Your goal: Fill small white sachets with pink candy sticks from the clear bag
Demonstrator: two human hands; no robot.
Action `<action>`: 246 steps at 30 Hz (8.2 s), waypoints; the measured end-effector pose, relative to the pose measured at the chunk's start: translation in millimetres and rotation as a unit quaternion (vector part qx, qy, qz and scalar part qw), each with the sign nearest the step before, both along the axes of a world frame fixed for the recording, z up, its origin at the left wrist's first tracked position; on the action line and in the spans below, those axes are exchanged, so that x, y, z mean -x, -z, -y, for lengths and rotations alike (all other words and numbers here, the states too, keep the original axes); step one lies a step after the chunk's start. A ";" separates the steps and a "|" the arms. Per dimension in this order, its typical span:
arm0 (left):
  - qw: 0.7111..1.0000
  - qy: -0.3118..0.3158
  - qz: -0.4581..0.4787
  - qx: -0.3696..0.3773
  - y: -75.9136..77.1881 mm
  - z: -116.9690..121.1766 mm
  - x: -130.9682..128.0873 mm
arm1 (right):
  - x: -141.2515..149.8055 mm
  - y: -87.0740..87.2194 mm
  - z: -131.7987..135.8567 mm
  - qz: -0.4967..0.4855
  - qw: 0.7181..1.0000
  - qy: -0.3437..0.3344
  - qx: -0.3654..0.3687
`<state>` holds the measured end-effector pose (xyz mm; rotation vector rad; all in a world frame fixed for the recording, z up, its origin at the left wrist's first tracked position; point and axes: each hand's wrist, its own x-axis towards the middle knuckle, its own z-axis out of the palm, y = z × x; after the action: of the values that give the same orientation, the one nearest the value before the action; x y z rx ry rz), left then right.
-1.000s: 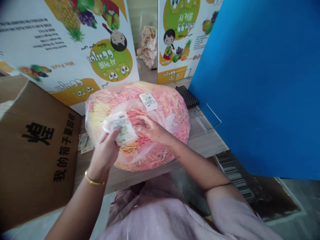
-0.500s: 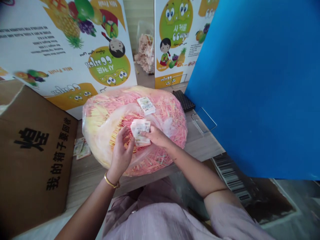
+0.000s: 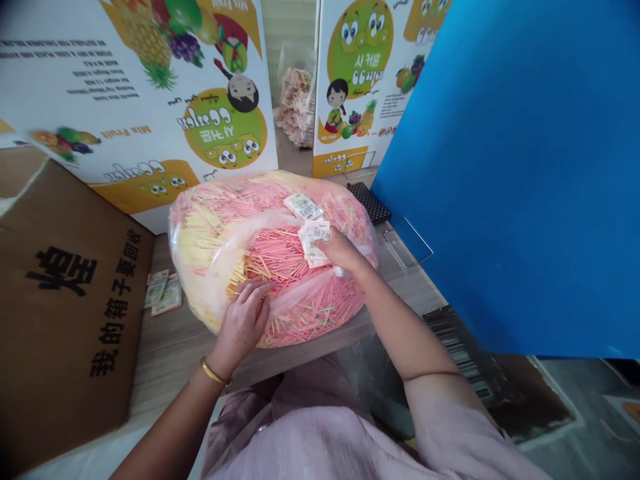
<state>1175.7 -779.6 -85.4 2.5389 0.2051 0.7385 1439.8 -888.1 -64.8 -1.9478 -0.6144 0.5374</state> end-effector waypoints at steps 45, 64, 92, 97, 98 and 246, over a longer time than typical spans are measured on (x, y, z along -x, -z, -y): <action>0.999 -0.015 0.003 0.040 -8.6 26.5 3.7 | 8.9 13.3 15.7 0.273 0.955 0.063 0.097; 0.692 0.016 0.038 0.721 -42.0 12.6 -31.0 | 81.5 -36.9 22.8 -0.069 0.959 -0.246 -0.118; 0.727 -0.093 -0.027 0.680 -30.2 12.7 -5.6 | 101.0 -31.6 1.0 0.005 0.965 -0.244 -0.091; 0.749 -0.036 -0.048 0.660 -30.6 12.9 -2.2 | 94.0 -25.5 -4.5 -0.073 0.967 -0.183 -0.160; 0.744 -0.050 -0.028 0.666 -29.2 12.1 -2.6 | 92.4 -23.4 -3.7 -0.091 0.966 -0.165 -0.177; 0.596 -0.064 0.098 0.795 -30.0 4.7 -0.7 | 42.0 -4.7 -80.4 0.211 0.948 -0.235 -0.042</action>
<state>1176.5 -784.3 -55.4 0.6880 0.6159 0.4349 1397.8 -807.7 -60.0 -1.8447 -1.3742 0.3705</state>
